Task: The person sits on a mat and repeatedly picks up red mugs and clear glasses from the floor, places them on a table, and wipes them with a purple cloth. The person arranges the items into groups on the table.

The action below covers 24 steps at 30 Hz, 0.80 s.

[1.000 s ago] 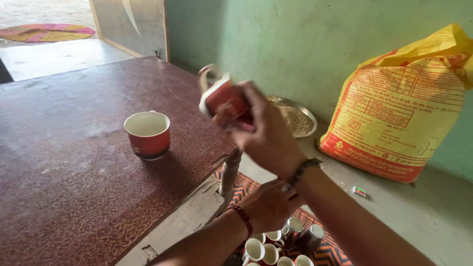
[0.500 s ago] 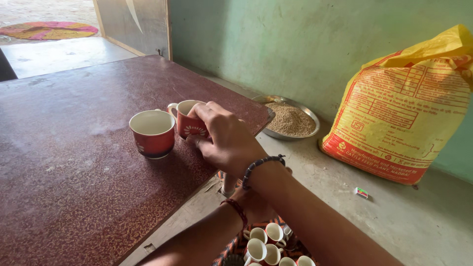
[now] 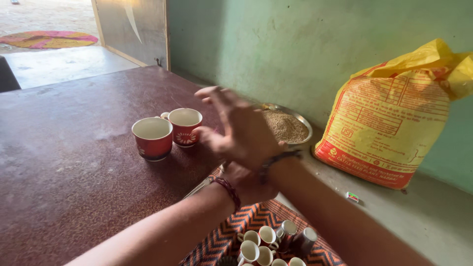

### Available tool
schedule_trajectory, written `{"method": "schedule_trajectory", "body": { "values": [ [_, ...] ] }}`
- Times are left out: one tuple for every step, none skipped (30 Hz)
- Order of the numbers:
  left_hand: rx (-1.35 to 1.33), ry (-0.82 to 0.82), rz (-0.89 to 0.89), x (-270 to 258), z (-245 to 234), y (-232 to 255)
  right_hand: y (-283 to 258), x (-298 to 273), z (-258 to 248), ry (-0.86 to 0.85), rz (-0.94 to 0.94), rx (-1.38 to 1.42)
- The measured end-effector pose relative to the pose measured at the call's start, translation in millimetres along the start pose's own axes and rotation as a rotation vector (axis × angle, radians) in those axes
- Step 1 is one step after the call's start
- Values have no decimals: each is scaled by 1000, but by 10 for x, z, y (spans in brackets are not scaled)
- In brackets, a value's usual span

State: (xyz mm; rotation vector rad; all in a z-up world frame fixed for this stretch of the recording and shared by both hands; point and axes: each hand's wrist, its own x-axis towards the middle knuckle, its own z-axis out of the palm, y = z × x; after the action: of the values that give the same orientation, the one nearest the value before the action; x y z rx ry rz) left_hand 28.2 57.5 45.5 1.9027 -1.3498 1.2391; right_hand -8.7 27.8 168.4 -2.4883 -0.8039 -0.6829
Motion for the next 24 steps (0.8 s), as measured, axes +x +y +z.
{"method": "schedule_trajectory", "body": {
  "values": [
    [-46,-39,-34,56,-72,26,59,-52,-136,47,-55,-25],
    [-17,-270,-107,109,-168,39,128,-106,-257,37,-36,-106],
    [15,-505,-175,156,-299,27,202,-157,-363,30,-19,-184],
    [46,-741,-240,185,-433,36,279,-208,-434,-9,77,-164],
    [63,-653,-174,201,-536,91,371,-270,-490,-51,178,-147],
    [80,-564,-106,207,-625,148,475,-335,-529,-92,278,-131],
    [96,-474,-34,220,-691,194,593,-407,-568,-40,267,-121],
    [98,-493,0,224,-742,233,717,-491,-589,11,256,-111],
    [104,-519,31,197,-796,258,837,-571,-568,62,242,-94],
    [111,-544,62,163,-839,272,964,-652,-537,68,317,-84],
    [119,-549,65,120,-870,283,1090,-751,-489,70,396,-72],
    [128,-554,67,78,-891,288,1210,-855,-420,72,475,-60],
    [136,-555,73,56,-893,291,1320,-980,-345,79,509,-44],
    [157,-554,59,35,-893,292,1411,-1124,-253,85,543,-28],
    [180,-551,45,15,-896,289,1491,-1267,-171,92,575,-13],
    [202,-548,31,-8,-901,292,1553,-1410,-85,91,605,-22],
    [178,-476,-63,-49,-917,309,1593,-1574,7,88,637,-29],
    [154,-403,-156,-92,-933,338,1610,-1746,102,67,695,3],
    [130,-333,-252,-132,-934,383,1610,-1927,196,44,754,38],
    [107,-252,-316,-185,-938,452,1609,-2112,251,40,776,65],
    [89,-174,-378,-247,-965,505,1596,-2260,322,37,796,97],
    [71,-96,-440,-284,-987,535,1591,-2377,384,34,815,129],
    [66,-91,-422,-302,-995,562,1603,-2469,429,14,839,108],
    [60,-85,-405,-309,-992,586,1620,-2550,474,-7,862,88]
  ]
}}
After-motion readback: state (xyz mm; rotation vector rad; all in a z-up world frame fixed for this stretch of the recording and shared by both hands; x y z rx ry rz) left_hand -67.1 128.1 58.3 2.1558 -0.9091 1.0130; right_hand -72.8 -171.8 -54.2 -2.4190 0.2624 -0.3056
